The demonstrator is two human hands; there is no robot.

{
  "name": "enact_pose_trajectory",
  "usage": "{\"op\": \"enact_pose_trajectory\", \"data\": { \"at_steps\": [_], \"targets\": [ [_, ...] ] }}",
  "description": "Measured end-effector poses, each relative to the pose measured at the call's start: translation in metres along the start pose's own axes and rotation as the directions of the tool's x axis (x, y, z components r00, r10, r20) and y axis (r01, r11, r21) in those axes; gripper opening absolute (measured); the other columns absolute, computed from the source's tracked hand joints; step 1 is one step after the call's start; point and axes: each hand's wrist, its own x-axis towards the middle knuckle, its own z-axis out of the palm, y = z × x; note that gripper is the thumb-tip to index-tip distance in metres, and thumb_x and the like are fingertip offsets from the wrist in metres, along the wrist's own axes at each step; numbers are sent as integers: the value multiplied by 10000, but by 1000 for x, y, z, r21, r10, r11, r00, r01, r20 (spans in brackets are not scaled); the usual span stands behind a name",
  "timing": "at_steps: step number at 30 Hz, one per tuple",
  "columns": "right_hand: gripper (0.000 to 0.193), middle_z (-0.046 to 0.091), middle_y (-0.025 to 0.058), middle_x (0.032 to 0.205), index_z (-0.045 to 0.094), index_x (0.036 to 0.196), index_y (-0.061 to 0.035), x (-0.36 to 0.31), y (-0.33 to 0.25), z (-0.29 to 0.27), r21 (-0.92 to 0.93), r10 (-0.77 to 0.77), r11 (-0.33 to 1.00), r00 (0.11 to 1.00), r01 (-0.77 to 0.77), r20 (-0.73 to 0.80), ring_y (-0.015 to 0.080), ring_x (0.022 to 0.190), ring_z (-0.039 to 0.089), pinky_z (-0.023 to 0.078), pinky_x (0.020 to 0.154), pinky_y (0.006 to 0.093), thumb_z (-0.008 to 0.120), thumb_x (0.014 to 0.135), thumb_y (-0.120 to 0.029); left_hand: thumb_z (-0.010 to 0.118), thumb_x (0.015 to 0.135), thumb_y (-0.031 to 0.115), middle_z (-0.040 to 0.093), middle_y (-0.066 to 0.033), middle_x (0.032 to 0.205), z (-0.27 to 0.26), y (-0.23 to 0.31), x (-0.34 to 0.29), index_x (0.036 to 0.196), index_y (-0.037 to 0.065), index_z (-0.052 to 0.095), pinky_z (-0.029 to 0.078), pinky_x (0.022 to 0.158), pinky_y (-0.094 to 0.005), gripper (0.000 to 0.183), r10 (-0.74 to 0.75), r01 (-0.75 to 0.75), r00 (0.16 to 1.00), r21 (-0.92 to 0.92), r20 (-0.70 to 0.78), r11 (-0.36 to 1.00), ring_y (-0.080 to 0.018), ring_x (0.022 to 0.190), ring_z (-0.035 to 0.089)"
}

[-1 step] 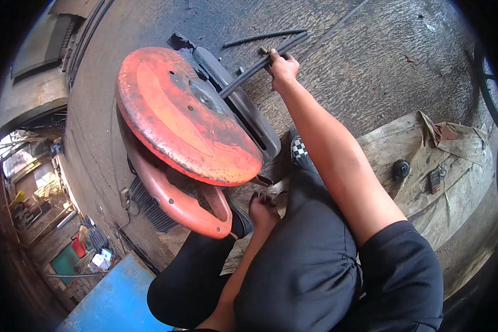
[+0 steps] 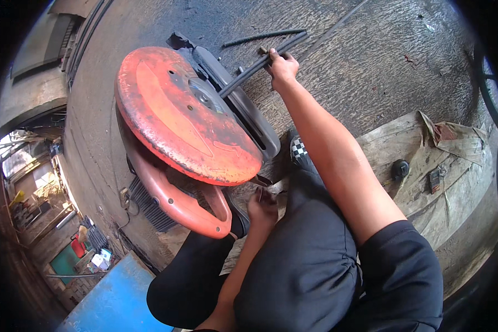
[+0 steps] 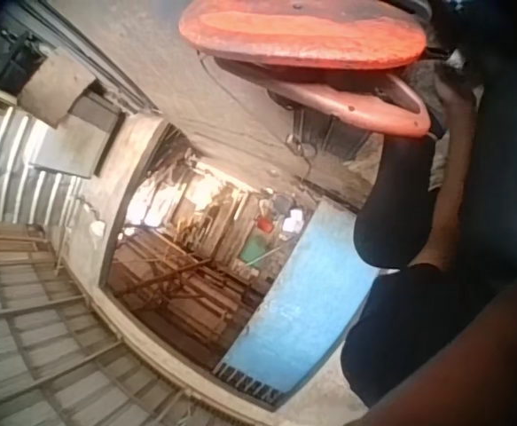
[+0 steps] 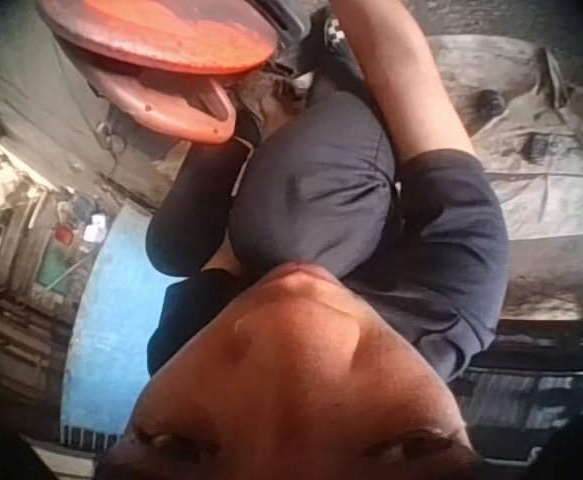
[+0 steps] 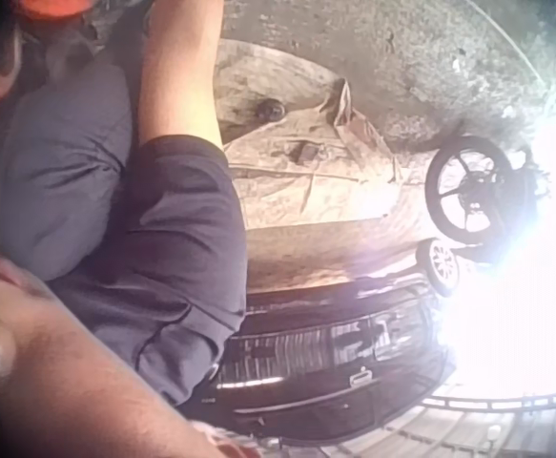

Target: Cutting metal rods into smaller pieces using a chop saw.

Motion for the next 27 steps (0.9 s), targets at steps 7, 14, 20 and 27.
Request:
{"op": "enact_pose_trajectory", "data": {
  "at_steps": [7, 14, 20, 27],
  "targets": [
    [126, 644, 66, 920, 620, 957, -7, 8, 5, -7, -4, -19, 1000, 1000, 19, 20, 163, 783, 622, 587, 671, 345, 669, 910, -113, 558, 951, 145, 631, -47, 1025, 39, 15, 0, 1012, 96, 606, 428, 807, -327, 91, -79, 84, 996, -181, 33, 980, -177, 945, 580],
    [269, 669, 98, 920, 620, 1052, 79, 3, 5, -2, 47, -57, 997, 998, 57, 1, 149, 748, 606, 496, 640, 289, 703, 874, -105, 629, 933, 116, 585, 4, 846, 22, 8, 17, 1029, 105, 568, 452, 672, -277, 115, 53, -71, 988, -123, -143, 990, -116, 719, 541],
    [336, 674, 140, 973, 593, 1097, 104, 8, 9, 1, -38, -121, 992, 992, 120, -37, 198, 831, 617, 498, 750, 321, 705, 872, -118, 625, 915, 37, 581, 15, 899, 38, 1, 6, 1035, 120, 565, 415, 662, -263, 158, 252, -240, 963, 124, -99, 963, -92, 789, 536],
    [310, 661, 147, 1016, 576, 1095, 80, -3, 8, 3, -87, -154, 985, 988, 152, -16, 215, 884, 611, 480, 812, 335, 683, 884, -121, 665, 862, -8, 589, 9, 910, 47, -3, 3, 1022, 101, 549, 384, 587, -242, 226, 422, -402, 902, 186, -85, 896, -78, 729, 514]
  ]
}}
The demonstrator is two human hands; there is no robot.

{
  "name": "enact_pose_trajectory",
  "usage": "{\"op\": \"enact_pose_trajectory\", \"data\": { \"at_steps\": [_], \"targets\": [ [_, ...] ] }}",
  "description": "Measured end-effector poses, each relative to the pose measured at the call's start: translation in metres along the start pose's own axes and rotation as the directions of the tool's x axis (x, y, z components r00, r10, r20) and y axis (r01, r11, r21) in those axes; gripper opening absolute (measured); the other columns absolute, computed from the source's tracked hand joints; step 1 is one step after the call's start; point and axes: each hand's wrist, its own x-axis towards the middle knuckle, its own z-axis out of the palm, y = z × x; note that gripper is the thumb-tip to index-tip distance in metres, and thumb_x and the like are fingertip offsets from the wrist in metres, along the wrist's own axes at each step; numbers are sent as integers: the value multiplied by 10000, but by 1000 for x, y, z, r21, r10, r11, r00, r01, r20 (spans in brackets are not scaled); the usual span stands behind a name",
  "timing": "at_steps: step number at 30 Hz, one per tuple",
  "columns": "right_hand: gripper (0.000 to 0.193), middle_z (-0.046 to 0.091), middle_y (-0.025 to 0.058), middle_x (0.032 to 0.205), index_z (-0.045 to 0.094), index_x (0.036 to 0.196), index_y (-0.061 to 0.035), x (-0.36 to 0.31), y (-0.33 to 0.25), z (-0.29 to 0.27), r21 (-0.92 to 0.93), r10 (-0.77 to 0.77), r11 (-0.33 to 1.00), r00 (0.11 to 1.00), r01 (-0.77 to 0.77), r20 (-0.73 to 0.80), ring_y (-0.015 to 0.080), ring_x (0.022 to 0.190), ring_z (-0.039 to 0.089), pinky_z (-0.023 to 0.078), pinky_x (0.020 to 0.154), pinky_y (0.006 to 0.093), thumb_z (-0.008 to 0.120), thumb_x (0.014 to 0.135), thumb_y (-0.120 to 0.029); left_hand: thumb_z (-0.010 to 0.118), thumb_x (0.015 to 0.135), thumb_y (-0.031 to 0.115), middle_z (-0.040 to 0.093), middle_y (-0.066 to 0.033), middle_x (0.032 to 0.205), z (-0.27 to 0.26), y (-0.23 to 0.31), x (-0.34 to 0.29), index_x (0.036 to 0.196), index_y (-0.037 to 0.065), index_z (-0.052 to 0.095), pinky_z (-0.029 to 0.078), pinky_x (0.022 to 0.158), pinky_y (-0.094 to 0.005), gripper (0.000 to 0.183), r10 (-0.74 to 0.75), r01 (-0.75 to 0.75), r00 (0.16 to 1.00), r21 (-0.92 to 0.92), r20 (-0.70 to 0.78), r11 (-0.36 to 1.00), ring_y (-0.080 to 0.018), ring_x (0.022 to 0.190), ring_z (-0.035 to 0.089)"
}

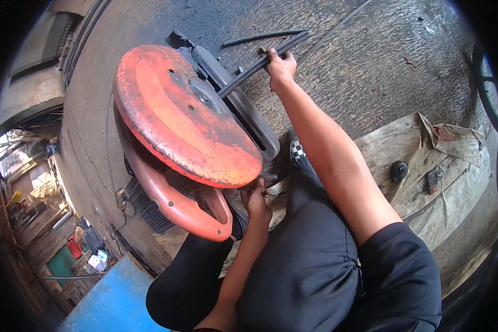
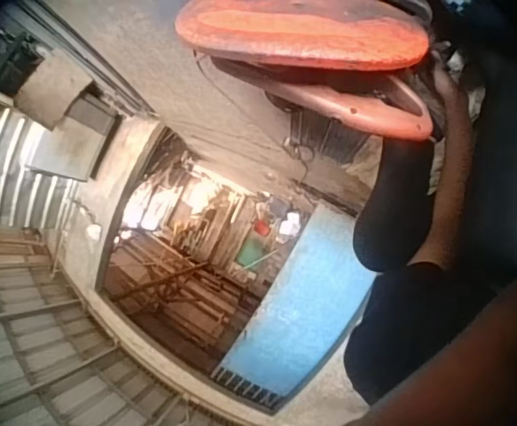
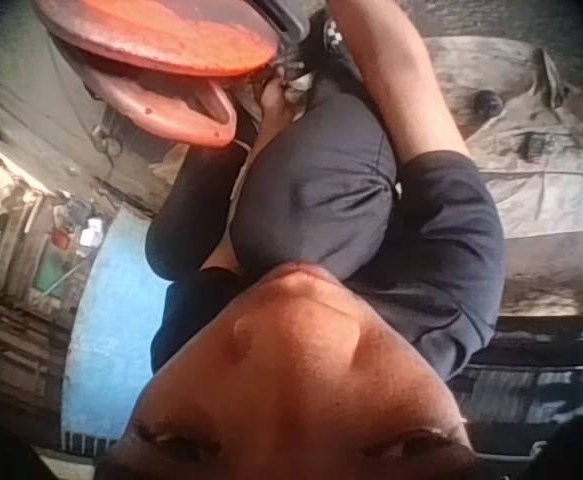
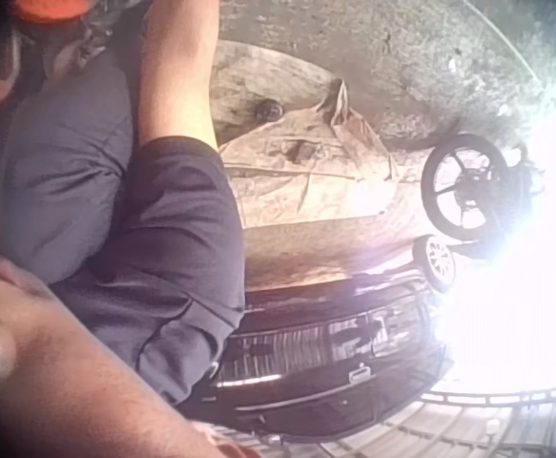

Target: Cutting metal rods into smaller pieces using a chop saw.

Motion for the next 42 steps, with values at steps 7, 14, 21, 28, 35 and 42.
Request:
{"op": "enact_pose_trajectory", "data": {
  "at_steps": [7, 14, 21, 28, 35, 42],
  "targets": [
    [375, 637, 170, 1090, 509, 1192, 61, -1, -9, 3, -103, -19, 994, 1000, 18, -13, 233, 951, 599, 466, 860, 346, 652, 905, -133, 679, 824, -64, 587, -64, 989, 9, -7, -1, 1080, 35, 522, 464, 822, -305, 317, 198, -175, 976, 215, -90, 961, -166, 910, 566],
    [423, 626, 183, 1101, 466, 1226, 54, -10, -16, 3, -190, -54, 981, 998, 46, -40, 248, 980, 600, 462, 876, 349, 655, 904, -144, 692, 793, -88, 567, -93, 1055, -4, -14, 7, 1131, -5, 465, 467, 890, -328, 415, 378, -381, 924, 134, 51, 915, -173, 977, 556],
    [414, 627, 184, 1092, 454, 1230, 50, -10, -16, 4, -198, -79, 977, 997, 74, -17, 254, 959, 607, 466, 867, 351, 647, 907, -123, 706, 776, -97, 606, -130, 1033, -8, -14, 18, 1088, -43, 486, 481, 867, -315, 386, 269, -277, 960, 158, 70, 948, -196, 925, 595],
    [440, 610, 183, 1119, 401, 1287, 46, -16, -21, 3, -134, -65, 989, 998, 61, -26, 239, 990, 590, 448, 893, 344, 606, 931, -111, 718, 760, -103, 626, -104, 921, -9, -16, 15, 923, -35, 561, 486, 709, -280, 236, 358, -354, 933, 277, 37, 893, -151, 763, 586],
    [376, 603, 161, 1119, 416, 1260, 27, 11, 6, 6, -56, -39, 998, 999, 39, -6, 234, 987, 579, 446, 883, 355, 572, 954, -129, 714, 766, -100, 620, -81, 845, 0, -11, 16, 887, -21, 587, 442, 526, -245, 192, 198, -188, 980, 210, -28, 960, -119, 653, 540],
    [340, 611, 126, 1065, 356, 1276, -37, 25, 26, 1, 41, -75, 997, 996, 73, 53, 237, 774, 686, 576, 600, 360, 518, 984, -104, 718, 764, -95, 614, -87, 893, 1, -10, 14, 956, -20, 573, 450, 535, -247, 253, 196, -186, 980, 236, -19, 954, -127, 665, 547]
  ]
}}
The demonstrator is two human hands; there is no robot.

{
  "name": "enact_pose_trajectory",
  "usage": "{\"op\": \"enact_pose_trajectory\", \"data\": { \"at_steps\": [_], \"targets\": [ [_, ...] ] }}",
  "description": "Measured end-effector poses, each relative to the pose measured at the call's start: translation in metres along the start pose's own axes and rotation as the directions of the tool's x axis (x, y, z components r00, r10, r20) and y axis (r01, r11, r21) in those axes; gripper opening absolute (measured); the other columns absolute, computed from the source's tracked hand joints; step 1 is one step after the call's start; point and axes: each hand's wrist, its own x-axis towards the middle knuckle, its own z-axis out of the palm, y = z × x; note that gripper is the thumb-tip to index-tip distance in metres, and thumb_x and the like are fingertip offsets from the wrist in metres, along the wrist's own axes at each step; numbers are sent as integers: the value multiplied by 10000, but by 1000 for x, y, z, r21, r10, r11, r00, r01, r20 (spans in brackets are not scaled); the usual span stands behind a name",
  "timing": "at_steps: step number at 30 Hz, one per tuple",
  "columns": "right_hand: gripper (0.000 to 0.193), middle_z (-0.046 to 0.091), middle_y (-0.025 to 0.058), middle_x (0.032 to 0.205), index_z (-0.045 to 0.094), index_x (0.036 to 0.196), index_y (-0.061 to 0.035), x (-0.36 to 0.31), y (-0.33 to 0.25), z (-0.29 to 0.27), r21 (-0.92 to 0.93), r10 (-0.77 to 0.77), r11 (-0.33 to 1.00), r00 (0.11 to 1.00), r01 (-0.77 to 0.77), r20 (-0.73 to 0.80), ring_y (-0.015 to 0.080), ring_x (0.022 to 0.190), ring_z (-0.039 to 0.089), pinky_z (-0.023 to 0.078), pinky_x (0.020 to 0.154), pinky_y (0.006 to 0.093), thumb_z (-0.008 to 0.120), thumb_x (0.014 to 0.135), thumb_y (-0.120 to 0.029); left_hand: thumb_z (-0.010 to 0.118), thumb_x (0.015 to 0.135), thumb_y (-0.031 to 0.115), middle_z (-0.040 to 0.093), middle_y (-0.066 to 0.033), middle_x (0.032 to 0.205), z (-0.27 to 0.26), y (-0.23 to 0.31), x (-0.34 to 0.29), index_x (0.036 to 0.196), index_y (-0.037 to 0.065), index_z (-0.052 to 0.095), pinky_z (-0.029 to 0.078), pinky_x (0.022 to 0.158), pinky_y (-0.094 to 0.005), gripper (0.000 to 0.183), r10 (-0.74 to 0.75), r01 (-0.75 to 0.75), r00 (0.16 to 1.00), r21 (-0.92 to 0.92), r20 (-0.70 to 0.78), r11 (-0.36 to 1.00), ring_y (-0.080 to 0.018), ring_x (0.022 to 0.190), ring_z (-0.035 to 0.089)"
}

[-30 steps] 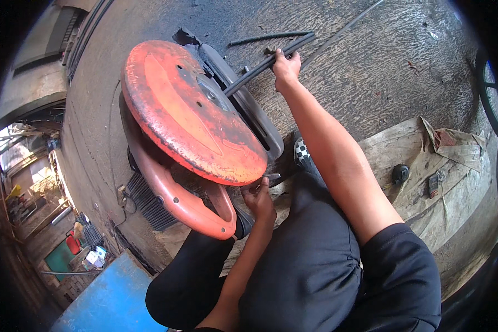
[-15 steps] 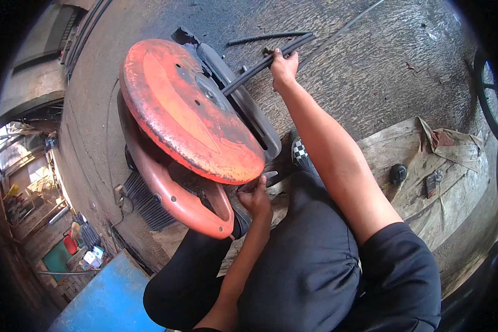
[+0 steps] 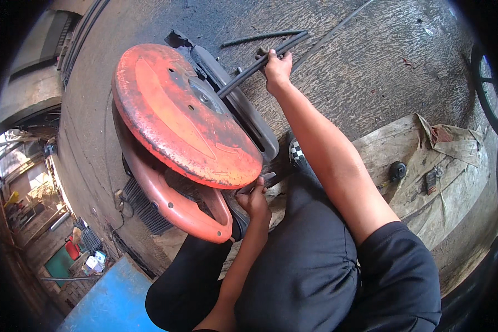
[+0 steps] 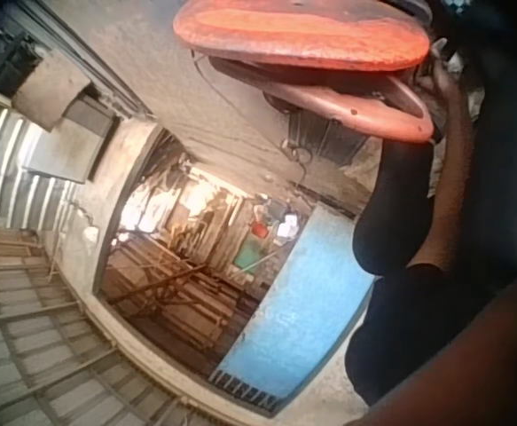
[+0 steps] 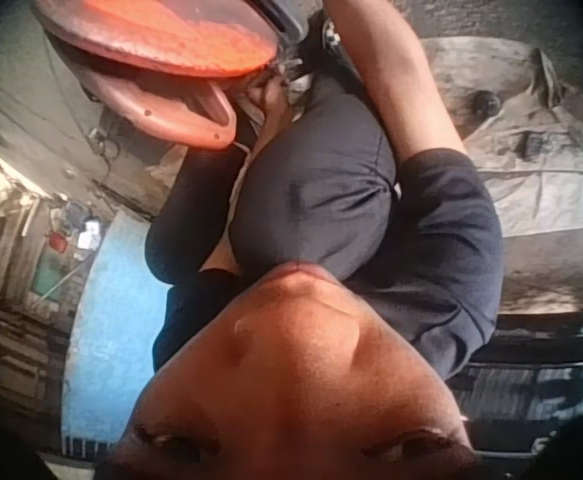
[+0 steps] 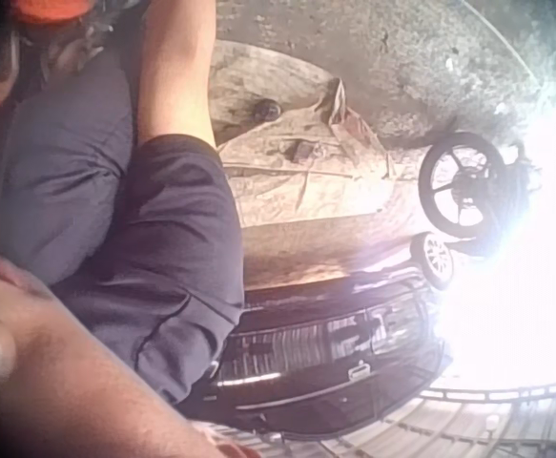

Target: Cutting metal rods into smaller pieces using a chop saw.

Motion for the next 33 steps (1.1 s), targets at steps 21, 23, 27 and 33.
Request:
{"op": "enact_pose_trajectory", "data": {
  "at_steps": [21, 23, 27, 33],
  "targets": [
    [308, 635, 85, 1070, 391, 1257, -59, -19, -26, -2, 30, 127, 991, 989, -130, 81, 195, 858, 678, 585, 663, 358, 527, 988, -122, 737, 775, -58, 591, -101, 974, 5, 5, -7, 1031, 22, 442, 475, 576, -252, 398, -41, 38, 997, -34, -64, 999, -141, 731, 564],
    [297, 633, 88, 1068, 389, 1244, -54, -16, -27, -3, -10, 123, 992, 990, -123, 68, 200, 869, 681, 588, 662, 360, 526, 986, -109, 735, 778, -56, 595, -102, 972, 8, 7, -10, 1041, 18, 436, 475, 579, -253, 405, -5, 1, 997, -57, -79, 998, -143, 732, 567],
    [296, 631, 89, 1068, 386, 1236, -50, -25, -30, 4, 50, 153, 987, 987, -155, 49, 207, 871, 684, 591, 660, 359, 530, 983, -103, 731, 779, -59, 595, -106, 969, -3, 2, 0, 1047, 13, 432, 475, 579, -257, 408, -25, 25, 1000, 4, -16, 1000, -149, 730, 568],
    [202, 639, 86, 1040, 470, 1164, -46, -19, -24, -3, 48, 159, 985, 983, -163, 91, 201, 869, 685, 594, 677, 353, 532, 985, -117, 727, 775, -65, 593, -119, 980, -2, -2, -1, 1044, 5, 444, 476, 581, -260, 397, 3, -4, 999, -21, -41, 1000, -156, 732, 566]
  ]
}}
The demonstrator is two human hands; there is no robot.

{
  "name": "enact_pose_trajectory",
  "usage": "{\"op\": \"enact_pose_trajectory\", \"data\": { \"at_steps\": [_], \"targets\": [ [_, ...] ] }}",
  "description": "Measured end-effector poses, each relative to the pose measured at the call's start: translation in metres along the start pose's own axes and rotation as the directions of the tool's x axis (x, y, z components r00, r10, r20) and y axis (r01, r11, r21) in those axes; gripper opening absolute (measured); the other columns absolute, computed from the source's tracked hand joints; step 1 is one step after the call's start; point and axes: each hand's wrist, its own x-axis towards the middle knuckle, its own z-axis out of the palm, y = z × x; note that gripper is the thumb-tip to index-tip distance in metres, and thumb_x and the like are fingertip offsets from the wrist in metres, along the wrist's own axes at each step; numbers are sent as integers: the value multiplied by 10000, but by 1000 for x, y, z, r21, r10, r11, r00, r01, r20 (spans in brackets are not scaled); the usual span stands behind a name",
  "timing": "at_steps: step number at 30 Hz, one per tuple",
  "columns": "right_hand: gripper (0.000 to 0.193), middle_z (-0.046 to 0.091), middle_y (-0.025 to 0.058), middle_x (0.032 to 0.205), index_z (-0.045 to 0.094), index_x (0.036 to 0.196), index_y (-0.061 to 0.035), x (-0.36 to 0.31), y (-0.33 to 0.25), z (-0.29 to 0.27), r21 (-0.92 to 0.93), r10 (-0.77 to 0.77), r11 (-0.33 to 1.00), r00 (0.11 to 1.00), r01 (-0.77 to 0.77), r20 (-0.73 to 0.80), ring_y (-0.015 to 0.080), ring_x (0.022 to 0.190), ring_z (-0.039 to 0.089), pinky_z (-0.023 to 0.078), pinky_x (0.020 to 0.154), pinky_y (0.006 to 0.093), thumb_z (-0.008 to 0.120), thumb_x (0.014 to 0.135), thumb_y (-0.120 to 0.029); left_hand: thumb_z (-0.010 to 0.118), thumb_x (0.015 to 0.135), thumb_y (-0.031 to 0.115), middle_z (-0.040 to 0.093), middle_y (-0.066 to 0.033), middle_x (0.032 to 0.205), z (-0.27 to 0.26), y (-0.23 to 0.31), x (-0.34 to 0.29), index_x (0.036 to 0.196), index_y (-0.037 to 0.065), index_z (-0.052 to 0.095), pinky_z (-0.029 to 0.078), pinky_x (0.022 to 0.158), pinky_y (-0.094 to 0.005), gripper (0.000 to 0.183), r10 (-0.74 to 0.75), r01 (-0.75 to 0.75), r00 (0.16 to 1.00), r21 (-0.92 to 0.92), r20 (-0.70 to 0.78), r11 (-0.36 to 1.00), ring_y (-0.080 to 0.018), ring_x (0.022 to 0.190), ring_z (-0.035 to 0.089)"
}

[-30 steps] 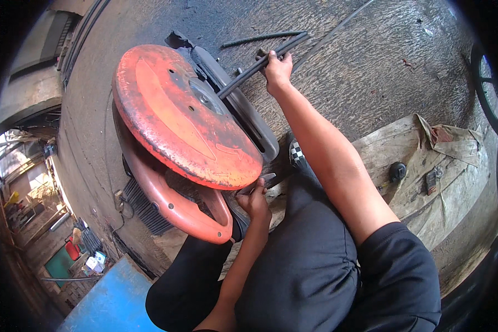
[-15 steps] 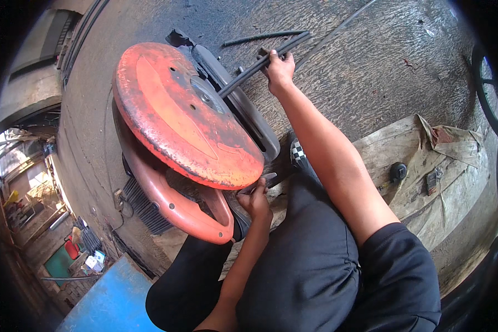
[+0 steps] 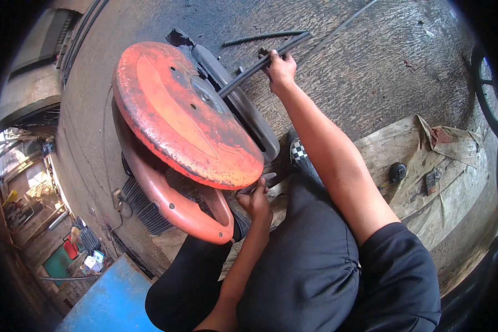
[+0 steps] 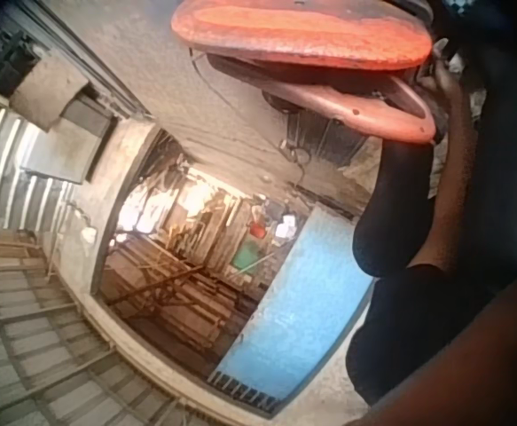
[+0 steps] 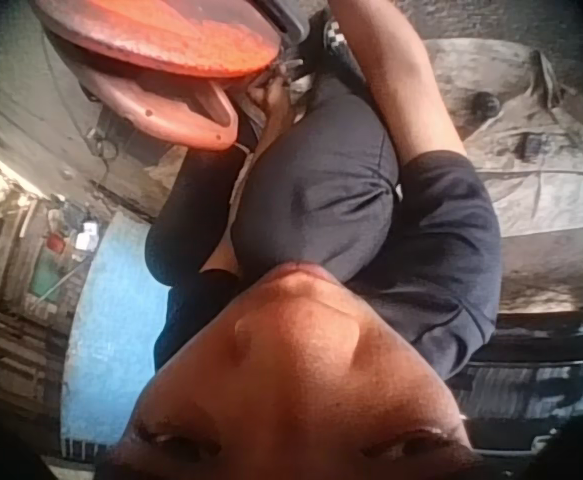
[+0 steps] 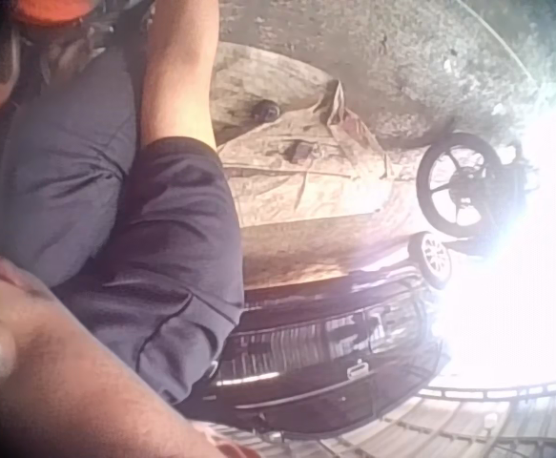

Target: Cutting metal rods into smaller pieces using a chop saw.

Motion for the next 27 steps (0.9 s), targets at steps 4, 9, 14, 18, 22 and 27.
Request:
{"op": "enact_pose_trajectory", "data": {
  "at_steps": [4, 9, 14, 18, 22, 27],
  "targets": [
    [163, 649, 91, 1018, 499, 1111, -32, 1, 1, -1, -33, -7, 999, 1000, 7, -8, 195, 863, 685, 595, 673, 352, 537, 985, -128, 723, 771, -72, 585, -124, 1006, -1, -1, 0, 1066, 2, 439, 478, 580, -262, 416, -3, 5, 999, -28, 45, 1000, -159, 747, 570],
    [161, 658, 104, 1019, 494, 1108, -29, -2, -1, -3, -59, 13, 998, 1000, -13, 3, 201, 877, 686, 602, 685, 360, 531, 987, -128, 678, 808, -71, 636, -73, 872, 4, 1, -6, 986, -12, 590, 459, 591, -257, 207, 80, -80, 997, -14, -3, 997, -143, 688, 574],
    [153, 670, 127, 1061, 486, 1108, -20, 2, 1, 1, -82, -6, 997, 1000, 6, 2, 212, 894, 688, 609, 702, 369, 510, 995, -119, 749, 767, -38, 604, -146, 1004, -6, -13, 7, 1046, -58, 511, 512, 690, -314, 368, 105, -102, 994, -73, 34, 992, -214, 798, 601],
    [216, 658, 100, 950, 579, 1088, 23, 9, 10, 3, 19, -40, 999, 998, 41, -56, 157, 770, 586, 482, 631, 307, 617, 939, -129, 785, 749, -1, 627, -173, 1016, 0, -13, 5, 1011, -95, 543, 517, 784, -358, 368, 296, -295, 955, 50, -7, 954, -251, 863, 628],
    [217, 663, 96, 936, 580, 1095, 24, 12, 14, 2, 9, -74, 997, 993, 76, -93, 158, 786, 590, 482, 680, 304, 615, 939, -122, 810, 733, 28, 640, -186, 1023, 3, -6, 0, 969, -107, 556, 510, 849, -378, 372, 252, -242, 967, 160, -47, 957, -265, 908, 639],
    [166, 671, 92, 921, 560, 1071, 13, -1, 4, 3, 23, -38, 999, 996, 40, -83, 150, 776, 605, 481, 664, 285, 588, 953, -101, 812, 732, 30, 639, -177, 1021, 7, 2, -2, 985, -102, 556, 500, 876, -369, 383, 326, -315, 942, -138, 72, 939, -263, 924, 633]
  ]
}}
